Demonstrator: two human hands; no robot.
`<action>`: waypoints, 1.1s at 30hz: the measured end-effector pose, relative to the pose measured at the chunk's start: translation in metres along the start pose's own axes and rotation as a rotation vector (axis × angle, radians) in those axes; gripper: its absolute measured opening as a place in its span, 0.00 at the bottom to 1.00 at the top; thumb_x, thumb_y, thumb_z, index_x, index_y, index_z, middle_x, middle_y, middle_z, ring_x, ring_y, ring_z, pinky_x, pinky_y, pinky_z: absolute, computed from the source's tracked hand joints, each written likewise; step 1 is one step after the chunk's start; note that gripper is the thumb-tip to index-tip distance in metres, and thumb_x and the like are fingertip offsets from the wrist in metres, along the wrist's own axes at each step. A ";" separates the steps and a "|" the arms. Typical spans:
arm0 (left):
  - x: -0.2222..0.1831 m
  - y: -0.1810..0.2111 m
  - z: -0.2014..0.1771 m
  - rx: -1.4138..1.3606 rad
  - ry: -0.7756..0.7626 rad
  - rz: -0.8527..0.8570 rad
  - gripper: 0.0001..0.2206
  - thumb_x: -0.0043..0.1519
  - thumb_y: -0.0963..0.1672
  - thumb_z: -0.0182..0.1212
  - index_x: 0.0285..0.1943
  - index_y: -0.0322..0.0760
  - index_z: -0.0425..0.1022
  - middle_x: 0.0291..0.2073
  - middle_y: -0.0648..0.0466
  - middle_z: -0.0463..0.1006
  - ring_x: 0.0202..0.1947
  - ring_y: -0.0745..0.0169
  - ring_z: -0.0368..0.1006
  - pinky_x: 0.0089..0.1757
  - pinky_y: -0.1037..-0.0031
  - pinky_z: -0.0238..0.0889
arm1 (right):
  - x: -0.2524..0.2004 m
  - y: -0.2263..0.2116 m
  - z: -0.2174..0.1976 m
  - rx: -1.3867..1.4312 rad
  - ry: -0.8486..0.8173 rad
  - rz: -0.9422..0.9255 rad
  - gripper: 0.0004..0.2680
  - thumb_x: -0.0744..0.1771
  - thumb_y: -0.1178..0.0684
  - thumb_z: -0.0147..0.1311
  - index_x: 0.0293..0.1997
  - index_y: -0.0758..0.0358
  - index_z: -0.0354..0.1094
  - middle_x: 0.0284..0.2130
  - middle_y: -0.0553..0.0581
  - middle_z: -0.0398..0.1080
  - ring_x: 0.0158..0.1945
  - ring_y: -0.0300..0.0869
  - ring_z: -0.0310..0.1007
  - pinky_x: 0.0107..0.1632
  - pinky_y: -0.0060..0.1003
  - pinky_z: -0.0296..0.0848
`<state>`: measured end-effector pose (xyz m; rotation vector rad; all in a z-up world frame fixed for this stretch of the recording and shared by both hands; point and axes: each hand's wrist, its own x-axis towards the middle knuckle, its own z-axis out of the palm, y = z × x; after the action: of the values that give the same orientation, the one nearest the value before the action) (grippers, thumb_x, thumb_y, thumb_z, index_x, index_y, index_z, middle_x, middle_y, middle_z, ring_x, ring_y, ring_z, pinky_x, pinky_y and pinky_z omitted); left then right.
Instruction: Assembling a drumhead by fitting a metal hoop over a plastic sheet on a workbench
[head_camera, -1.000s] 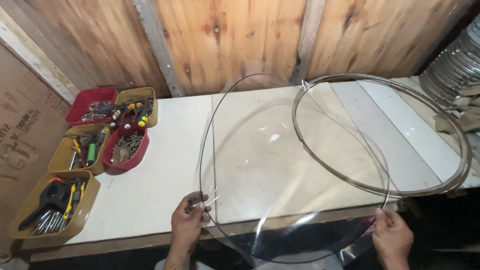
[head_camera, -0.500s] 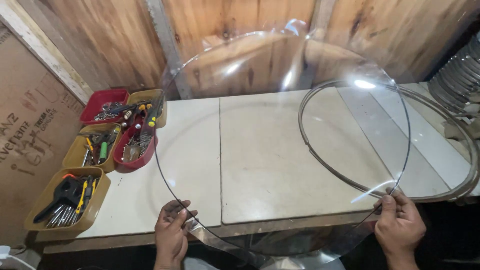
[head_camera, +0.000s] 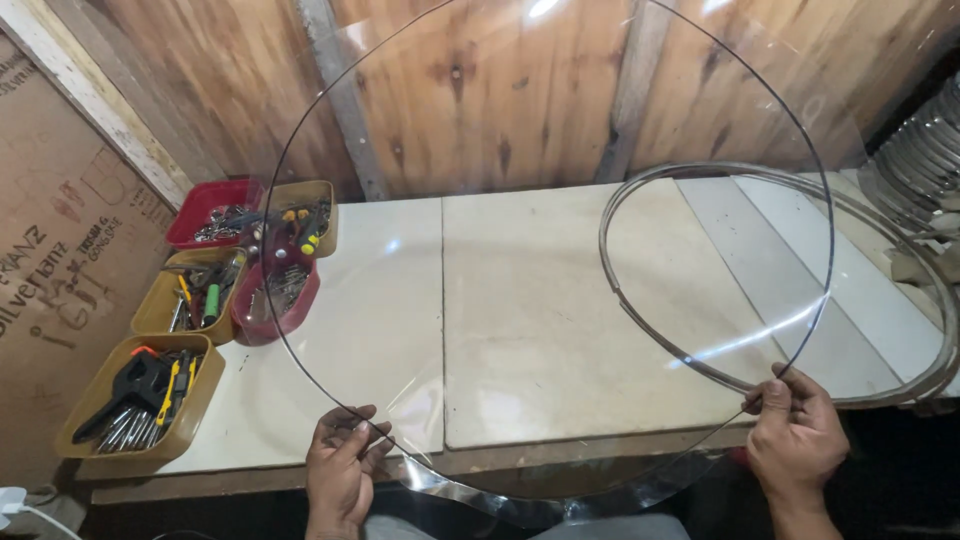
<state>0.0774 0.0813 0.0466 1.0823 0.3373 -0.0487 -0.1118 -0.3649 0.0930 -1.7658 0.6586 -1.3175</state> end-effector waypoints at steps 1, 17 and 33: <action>0.002 -0.002 -0.002 0.001 -0.001 -0.002 0.09 0.64 0.32 0.55 0.48 0.33 0.69 0.45 0.40 0.80 0.36 0.41 0.78 0.35 0.60 0.73 | 0.002 -0.001 0.001 -0.002 0.001 0.001 0.07 0.77 0.64 0.50 0.61 0.81 0.65 0.34 0.65 0.70 0.33 0.43 0.70 0.41 0.34 0.73; 0.012 -0.025 0.020 0.083 0.166 -0.213 0.08 0.69 0.35 0.49 0.50 0.41 0.62 0.44 0.40 0.80 0.37 0.39 0.78 0.30 0.59 0.66 | 0.079 0.047 0.066 -0.135 -0.306 0.531 0.08 0.69 0.56 0.59 0.54 0.63 0.75 0.35 0.60 0.78 0.32 0.41 0.75 0.37 0.35 0.76; -0.023 -0.008 0.032 0.147 0.131 -0.277 0.14 0.69 0.35 0.48 0.61 0.39 0.61 0.46 0.33 0.80 0.35 0.36 0.76 0.28 0.54 0.68 | 0.066 0.134 0.034 -0.952 -0.834 0.003 0.16 0.65 0.46 0.54 0.59 0.55 0.72 0.52 0.63 0.73 0.58 0.60 0.70 0.63 0.52 0.68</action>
<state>0.0622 0.0462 0.0598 1.1804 0.6078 -0.2538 -0.0510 -0.4779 0.0100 -2.7761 0.8327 -0.0925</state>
